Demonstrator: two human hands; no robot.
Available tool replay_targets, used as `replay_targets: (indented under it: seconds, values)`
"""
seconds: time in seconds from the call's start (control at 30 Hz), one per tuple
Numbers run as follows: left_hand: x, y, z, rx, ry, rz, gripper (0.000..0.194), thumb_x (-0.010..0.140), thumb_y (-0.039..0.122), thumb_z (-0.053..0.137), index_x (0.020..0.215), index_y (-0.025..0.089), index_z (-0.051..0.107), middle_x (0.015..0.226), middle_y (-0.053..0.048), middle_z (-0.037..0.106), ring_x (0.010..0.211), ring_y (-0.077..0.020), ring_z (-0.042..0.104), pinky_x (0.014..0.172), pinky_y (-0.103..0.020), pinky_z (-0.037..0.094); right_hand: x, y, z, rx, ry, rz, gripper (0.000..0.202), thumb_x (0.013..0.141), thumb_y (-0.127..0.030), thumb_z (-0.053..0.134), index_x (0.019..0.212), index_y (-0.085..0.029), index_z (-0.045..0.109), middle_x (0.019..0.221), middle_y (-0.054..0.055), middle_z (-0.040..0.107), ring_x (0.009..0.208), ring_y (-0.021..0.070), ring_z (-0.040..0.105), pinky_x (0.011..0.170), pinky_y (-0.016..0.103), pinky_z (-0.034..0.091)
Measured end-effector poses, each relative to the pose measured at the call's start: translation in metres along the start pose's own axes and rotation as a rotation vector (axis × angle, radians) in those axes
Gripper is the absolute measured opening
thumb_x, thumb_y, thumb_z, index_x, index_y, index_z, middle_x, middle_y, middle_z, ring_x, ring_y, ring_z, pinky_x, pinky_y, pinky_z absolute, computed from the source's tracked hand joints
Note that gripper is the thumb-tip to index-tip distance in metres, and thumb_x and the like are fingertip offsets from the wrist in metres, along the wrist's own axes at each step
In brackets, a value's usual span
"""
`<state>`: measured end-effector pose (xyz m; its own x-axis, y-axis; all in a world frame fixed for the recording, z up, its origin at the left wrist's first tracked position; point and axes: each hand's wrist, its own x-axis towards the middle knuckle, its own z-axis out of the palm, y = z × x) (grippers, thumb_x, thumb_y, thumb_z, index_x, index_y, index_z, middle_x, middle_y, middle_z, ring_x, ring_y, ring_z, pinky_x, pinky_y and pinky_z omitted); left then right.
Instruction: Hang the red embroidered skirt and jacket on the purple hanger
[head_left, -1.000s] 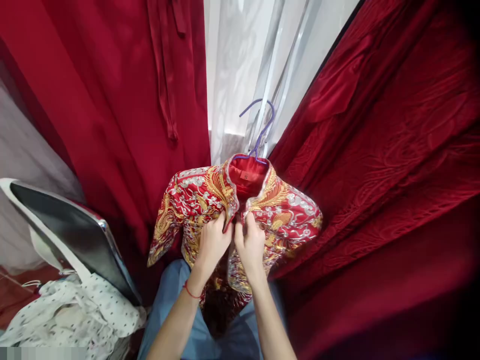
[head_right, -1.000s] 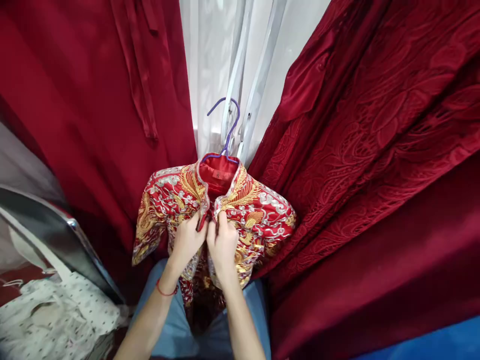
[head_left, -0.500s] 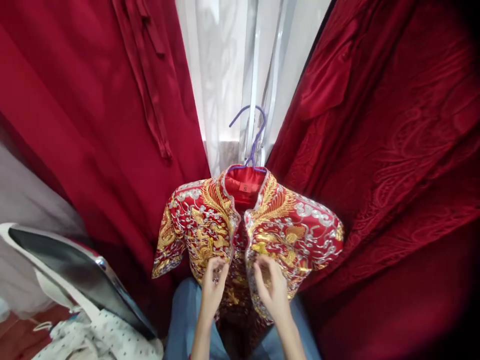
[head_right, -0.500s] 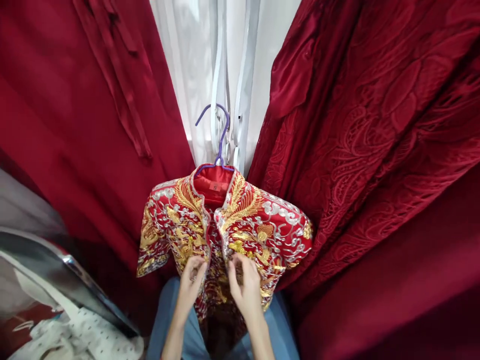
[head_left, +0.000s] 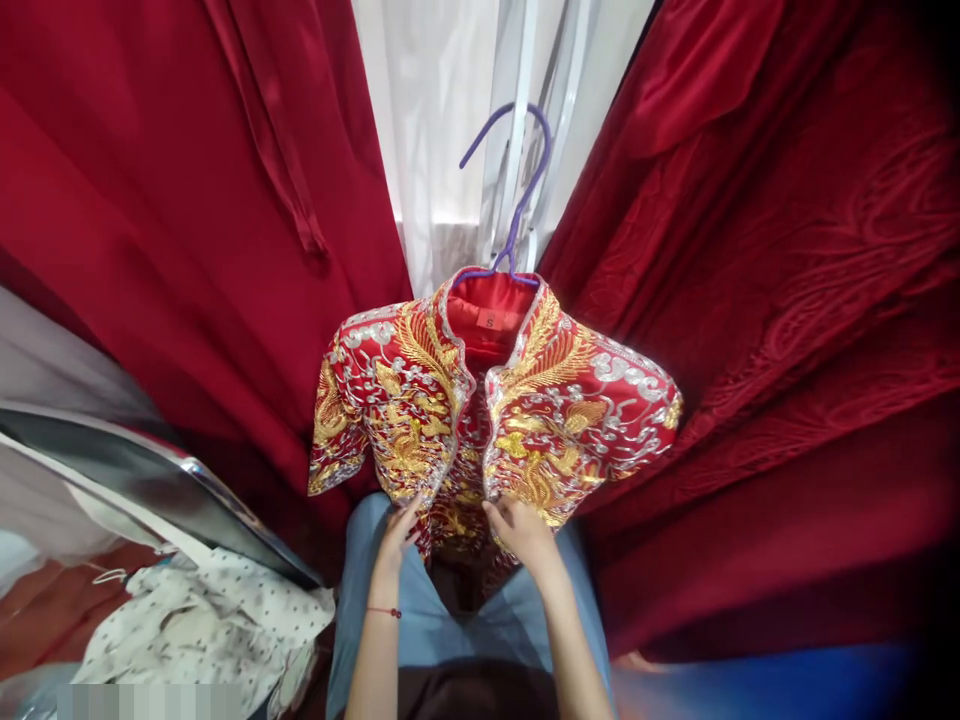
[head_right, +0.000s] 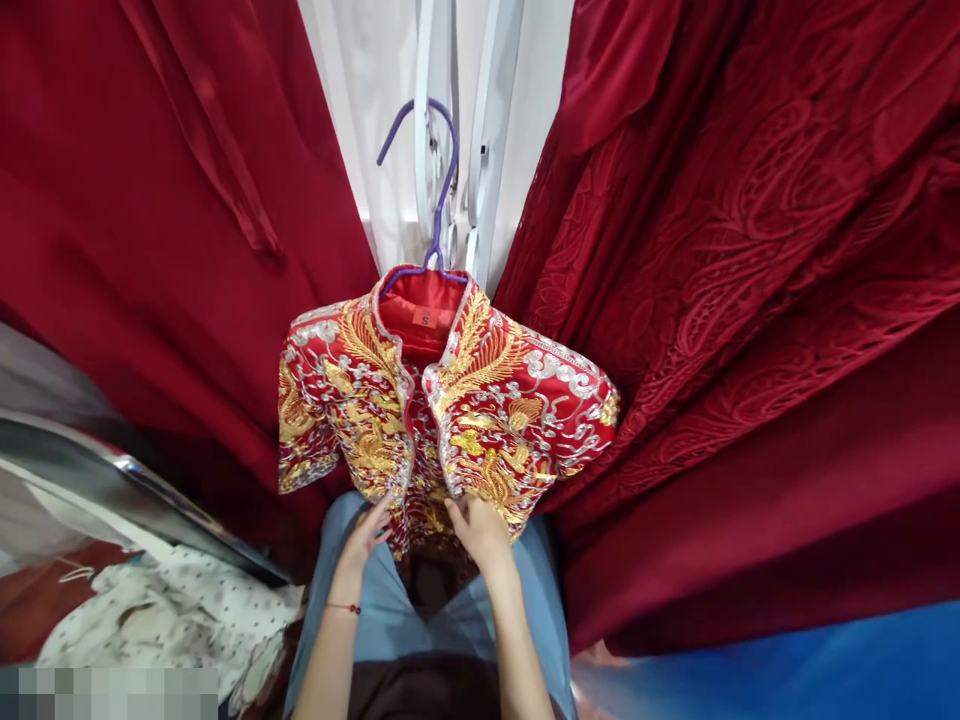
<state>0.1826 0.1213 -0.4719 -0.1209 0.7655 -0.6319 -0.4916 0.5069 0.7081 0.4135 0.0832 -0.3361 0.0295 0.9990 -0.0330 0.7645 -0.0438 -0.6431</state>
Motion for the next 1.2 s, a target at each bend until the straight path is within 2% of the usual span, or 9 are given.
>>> replay_targets:
  seconds: [0.17,0.27,0.4,0.57,0.67,0.77,0.87,1.0,1.2]
  values:
    - [0.002,-0.007,-0.004,-0.056,-0.02,0.008,0.022,0.083,0.024,0.073,0.105,0.022,0.07,0.123,-0.008,0.07,0.122,-0.0206,0.064,0.109,-0.032,0.044,0.002,-0.022,-0.004,-0.235,0.344,0.122,0.05,0.088,-0.066,0.056,0.072,-0.02,0.065,0.061,0.005,0.066,0.058,0.02,0.064,0.055,0.025,0.03]
    - [-0.004,-0.012,-0.004,-0.037,-0.176,-0.014,0.022,0.077,0.02,0.078,0.099,0.019,0.073,0.112,-0.009,0.074,0.109,-0.0218,0.069,0.107,-0.035,0.046,0.015,-0.039,-0.002,-0.287,0.454,0.165,0.043,0.095,-0.051,0.051,0.076,-0.017,0.068,0.062,0.008,0.068,0.056,0.018,0.062,0.055,0.026,0.029]
    - [-0.009,-0.021,0.006,0.0,-0.207,-0.041,0.022,0.067,0.018,0.083,0.086,0.014,0.074,0.095,-0.01,0.076,0.096,-0.022,0.07,0.101,-0.037,0.047,0.03,-0.064,0.004,-0.263,0.429,0.075,0.032,0.095,-0.029,0.045,0.087,-0.012,0.071,0.063,0.009,0.068,0.053,0.0151,0.058,0.056,0.026,0.029]
    - [-0.003,-0.035,0.028,-0.041,-0.153,-0.023,0.027,0.062,0.02,0.086,0.082,0.014,0.07,0.084,-0.006,0.074,0.089,-0.0186,0.069,0.092,-0.031,0.048,0.044,-0.093,0.017,0.067,0.328,-0.181,0.031,0.096,-0.031,0.041,0.085,-0.016,0.066,0.07,0.006,0.067,0.063,0.0151,0.059,0.063,0.025,0.036]
    - [-0.002,-0.041,0.032,-0.087,-0.144,0.005,0.027,0.068,0.023,0.083,0.091,0.016,0.07,0.094,-0.005,0.075,0.093,-0.0154,0.068,0.092,-0.027,0.047,0.047,-0.07,0.028,0.311,0.282,-0.16,0.031,0.098,-0.037,0.04,0.087,-0.018,0.063,0.069,0.003,0.064,0.062,0.0143,0.056,0.067,0.025,0.041]
    - [-0.006,-0.043,0.028,-0.11,-0.181,-0.004,0.027,0.073,0.023,0.079,0.097,0.016,0.071,0.103,-0.006,0.076,0.096,-0.0159,0.069,0.096,-0.028,0.047,0.025,-0.016,0.049,0.767,0.003,-0.133,0.036,0.093,-0.052,0.05,0.084,-0.02,0.061,0.073,0.001,0.066,0.065,0.0143,0.06,0.071,0.027,0.048]
    - [-0.01,-0.044,0.025,-0.108,-0.238,-0.025,0.022,0.076,0.018,0.076,0.098,0.017,0.073,0.104,-0.007,0.076,0.096,-0.0168,0.07,0.096,-0.03,0.048,-0.01,0.039,0.079,1.11,-0.218,0.282,0.037,0.075,-0.054,0.073,0.07,-0.019,0.062,0.061,0.001,0.066,0.055,0.013,0.058,0.064,0.027,0.051]
    - [-0.015,-0.046,0.029,-0.086,-0.286,-0.039,0.017,0.077,0.013,0.073,0.094,0.015,0.074,0.105,-0.009,0.076,0.1,-0.0175,0.069,0.093,-0.028,0.048,-0.03,0.076,0.114,1.179,-0.228,0.539,0.035,0.06,-0.042,0.086,0.072,-0.018,0.064,0.064,0.004,0.071,0.055,0.0154,0.065,0.054,0.025,0.049]
    - [-0.02,-0.044,0.033,-0.089,-0.292,-0.013,0.021,0.075,0.014,0.075,0.096,0.015,0.074,0.107,-0.01,0.076,0.102,-0.0183,0.069,0.09,-0.028,0.05,-0.009,0.078,0.134,1.428,-0.1,0.616,0.038,0.055,-0.037,0.088,0.08,-0.022,0.065,0.094,0.005,0.078,0.093,0.0227,0.074,0.077,0.032,0.057]
